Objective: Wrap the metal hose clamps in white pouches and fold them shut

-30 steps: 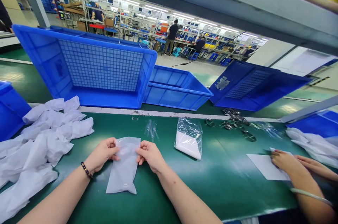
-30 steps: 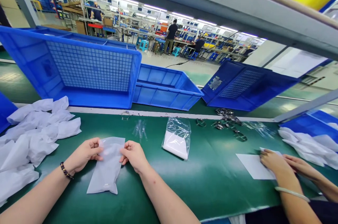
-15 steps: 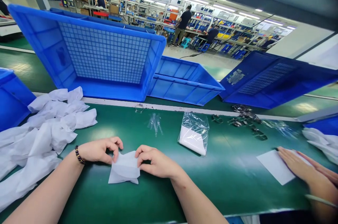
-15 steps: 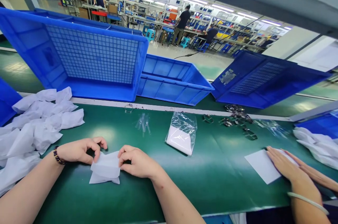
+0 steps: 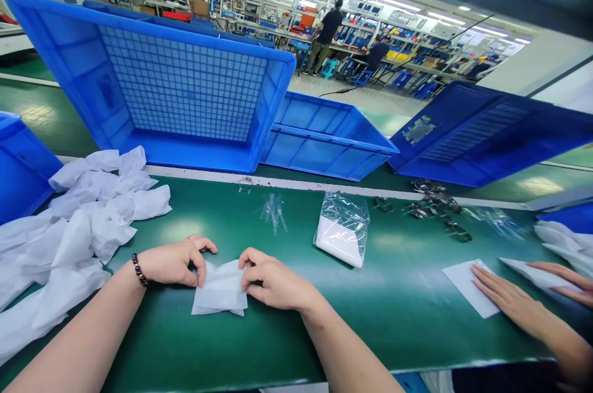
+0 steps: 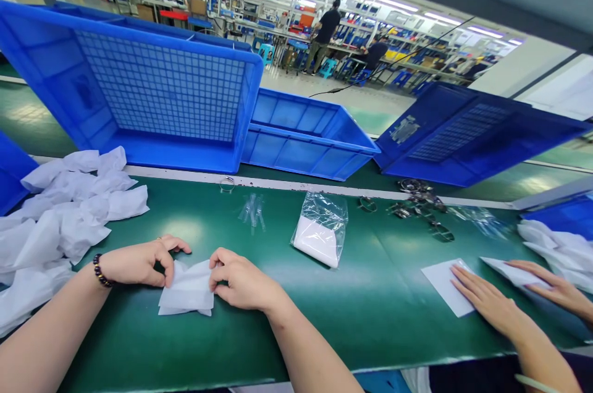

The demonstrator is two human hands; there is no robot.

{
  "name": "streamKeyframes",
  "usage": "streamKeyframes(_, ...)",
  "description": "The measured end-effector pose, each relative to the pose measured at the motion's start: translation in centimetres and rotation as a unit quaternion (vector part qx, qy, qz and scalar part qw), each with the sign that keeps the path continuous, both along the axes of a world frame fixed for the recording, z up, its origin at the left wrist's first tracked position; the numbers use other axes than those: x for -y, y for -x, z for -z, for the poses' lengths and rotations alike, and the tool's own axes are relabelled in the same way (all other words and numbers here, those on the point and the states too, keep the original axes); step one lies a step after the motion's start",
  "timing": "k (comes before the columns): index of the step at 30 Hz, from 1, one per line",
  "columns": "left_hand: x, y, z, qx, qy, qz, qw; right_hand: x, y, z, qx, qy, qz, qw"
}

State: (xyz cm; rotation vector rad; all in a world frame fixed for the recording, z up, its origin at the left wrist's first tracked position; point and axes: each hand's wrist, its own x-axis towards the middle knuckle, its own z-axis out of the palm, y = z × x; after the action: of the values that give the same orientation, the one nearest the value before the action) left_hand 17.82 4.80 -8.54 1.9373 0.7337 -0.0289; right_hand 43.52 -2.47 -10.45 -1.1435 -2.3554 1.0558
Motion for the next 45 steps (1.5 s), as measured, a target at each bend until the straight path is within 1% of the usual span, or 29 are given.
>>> streamKeyframes(5,0.3,-0.1,0.0,-0.014,-0.01,-0.008,1.0,0.0,0.2,0.2,0.012,-0.009,-0.009,1.0)
streamKeyframes(9,0.2,0.1,-0.5,-0.014,-0.016,-0.001,1.0,0.1,0.2,0.2,0.019,-0.01,-0.01,1.0)
streamKeyframes(11,0.0,0.1,-0.7,0.001,-0.02,-0.013,1.0,0.3,0.2,-0.1,0.016,-0.009,-0.011,1.0)
streamKeyframes(13,-0.3,0.0,-0.7,0.018,-0.024,-0.057,0.998,0.4,0.0,-0.5,0.007,-0.002,-0.01,1.0)
streamKeyframes(16,-0.7,-0.3,-0.3,0.006,-0.043,-0.166,0.985,0.3,-0.5,-1.1,-0.022,0.035,0.013,0.999)
streamKeyframes(18,-0.7,-0.6,0.1,-0.013,-0.048,-0.211,0.976,-0.1,-1.0,-1.0,-0.056,0.062,0.069,0.994)
streamKeyframes(19,-0.7,-0.6,0.2,-0.019,-0.041,-0.218,0.975,-0.4,-1.2,-0.8,-0.071,0.075,0.111,0.988)
streamKeyframes(21,-0.7,-0.6,0.4,-0.029,-0.022,-0.202,0.979,-1.0,-1.4,0.1,-0.083,0.112,0.198,0.97)
streamKeyframes(22,-0.6,-0.6,0.4,-0.037,-0.019,-0.183,0.982,-1.3,-1.5,0.5,-0.08,0.135,0.227,0.961)
streamKeyframes(23,-0.5,-0.5,0.3,-0.049,-0.021,-0.161,0.986,-1.6,-1.5,1.0,-0.075,0.156,0.241,0.955)
streamKeyframes(25,-0.4,-0.4,-0.1,-0.079,-0.043,-0.112,0.99,-1.9,-1.3,1.7,-0.062,0.171,0.237,0.954)
streamKeyframes(27,-0.1,-0.4,-0.5,-0.103,-0.063,-0.073,0.99,-2.0,-0.9,2.0,-0.051,0.149,0.217,0.963)
streamKeyframes(30,0.2,-0.8,-0.7,-0.107,-0.075,-0.045,0.99,-1.9,-0.2,2.1,-0.044,0.111,0.204,0.972)
streamKeyframes(34,0.2,-1.1,-0.2,-0.091,-0.091,-0.041,0.991,-1.7,0.5,2.3,-0.045,0.087,0.187,0.977)
streamKeyframes(38,-0.1,-1.0,0.3,-0.088,-0.104,-0.048,0.989,-1.8,0.4,2.5,-0.04,0.082,0.167,0.982)
streamKeyframes(45,-0.2,-0.8,0.3,-0.104,-0.105,-0.055,0.988,-1.8,0.2,2.4,-0.032,0.075,0.159,0.984)
